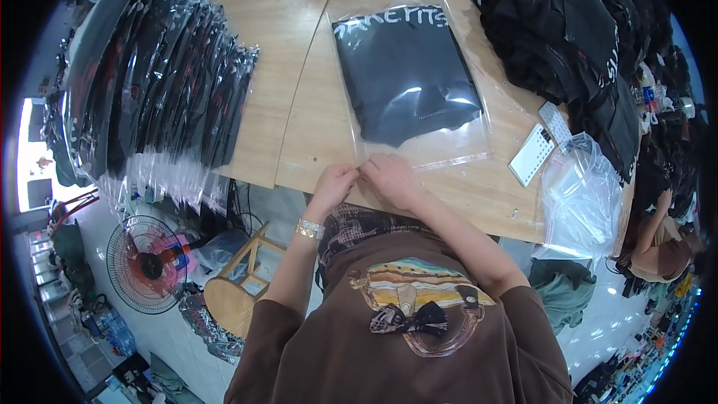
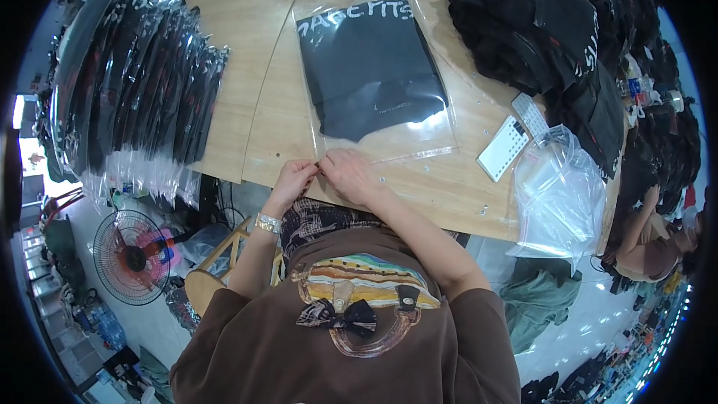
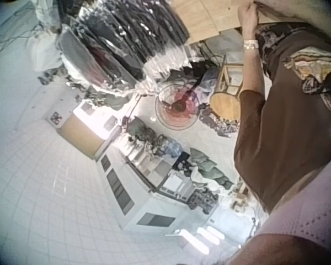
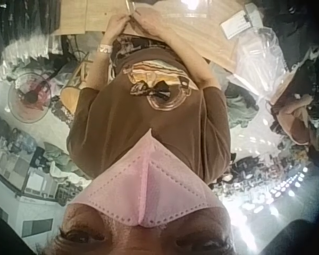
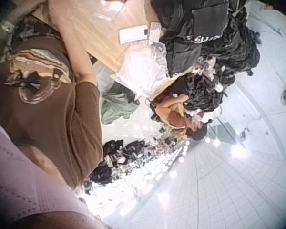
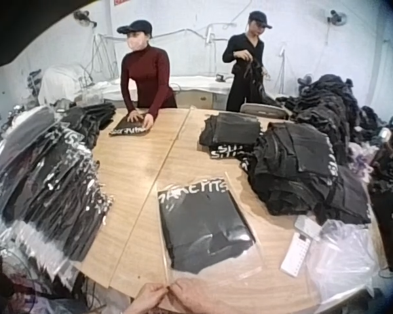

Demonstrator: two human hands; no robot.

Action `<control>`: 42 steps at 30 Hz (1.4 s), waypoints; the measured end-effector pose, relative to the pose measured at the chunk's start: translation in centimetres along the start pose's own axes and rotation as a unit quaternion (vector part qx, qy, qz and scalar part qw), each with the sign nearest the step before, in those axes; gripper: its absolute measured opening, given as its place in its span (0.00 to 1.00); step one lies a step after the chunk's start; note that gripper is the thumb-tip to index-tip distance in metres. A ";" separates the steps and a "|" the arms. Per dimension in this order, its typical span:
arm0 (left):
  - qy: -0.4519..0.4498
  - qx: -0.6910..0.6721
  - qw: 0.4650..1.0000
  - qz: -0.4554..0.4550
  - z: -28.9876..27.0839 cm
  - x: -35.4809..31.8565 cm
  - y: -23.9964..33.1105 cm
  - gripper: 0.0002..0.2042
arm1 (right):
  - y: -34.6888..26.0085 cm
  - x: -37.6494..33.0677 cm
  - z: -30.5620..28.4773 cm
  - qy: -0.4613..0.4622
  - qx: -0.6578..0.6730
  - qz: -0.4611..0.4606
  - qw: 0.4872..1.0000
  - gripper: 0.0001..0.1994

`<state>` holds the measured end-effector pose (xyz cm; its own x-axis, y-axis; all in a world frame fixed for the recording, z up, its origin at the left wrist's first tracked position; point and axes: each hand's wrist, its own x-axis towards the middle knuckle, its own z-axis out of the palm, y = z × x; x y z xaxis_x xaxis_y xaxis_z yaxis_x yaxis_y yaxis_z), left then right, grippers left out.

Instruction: The recorder folds and places black t-shirts into clear plastic bags on a garment production table.

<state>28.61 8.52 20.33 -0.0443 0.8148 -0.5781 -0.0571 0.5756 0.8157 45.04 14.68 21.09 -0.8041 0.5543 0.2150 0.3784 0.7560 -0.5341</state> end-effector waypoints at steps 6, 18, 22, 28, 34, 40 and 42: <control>0.011 -0.023 1.000 -0.011 0.4 -0.3 0.2 0.13 | 0.3 0.0 0.5 -0.028 -0.028 -0.063 0.997 0.06; 0.092 -0.051 0.993 -0.053 0.4 -0.3 1.5 0.11 | 2.3 -4.8 -4.2 0.322 0.214 0.216 0.897 0.06; 0.067 -0.043 0.995 -0.059 0.2 -0.8 1.7 0.11 | 9.6 -16.6 -16.6 0.551 0.155 0.396 0.718 0.14; 0.034 0.067 0.997 -0.036 -3.6 -1.3 1.7 0.09 | 6.1 -34.3 -34.6 0.846 -0.169 0.270 0.428 0.07; 0.216 0.477 0.818 0.239 -4.4 -1.2 3.9 0.07 | 2.6 -26.5 -28.7 0.084 -0.474 0.522 0.704 0.23; 0.081 0.553 0.656 0.508 -4.4 1.5 5.1 0.07 | 8.5 -13.4 -14.5 0.133 -0.247 0.166 0.945 0.13; 0.046 0.566 0.634 0.525 -4.5 2.1 5.8 0.07 | 10.7 -11.9 -12.4 0.127 -0.218 0.117 0.960 0.11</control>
<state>23.70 13.22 23.72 0.4729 0.8128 0.3401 0.8025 -0.5567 0.2147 64.38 20.50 22.94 -0.5563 0.7520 0.3537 0.7361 0.6434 -0.2103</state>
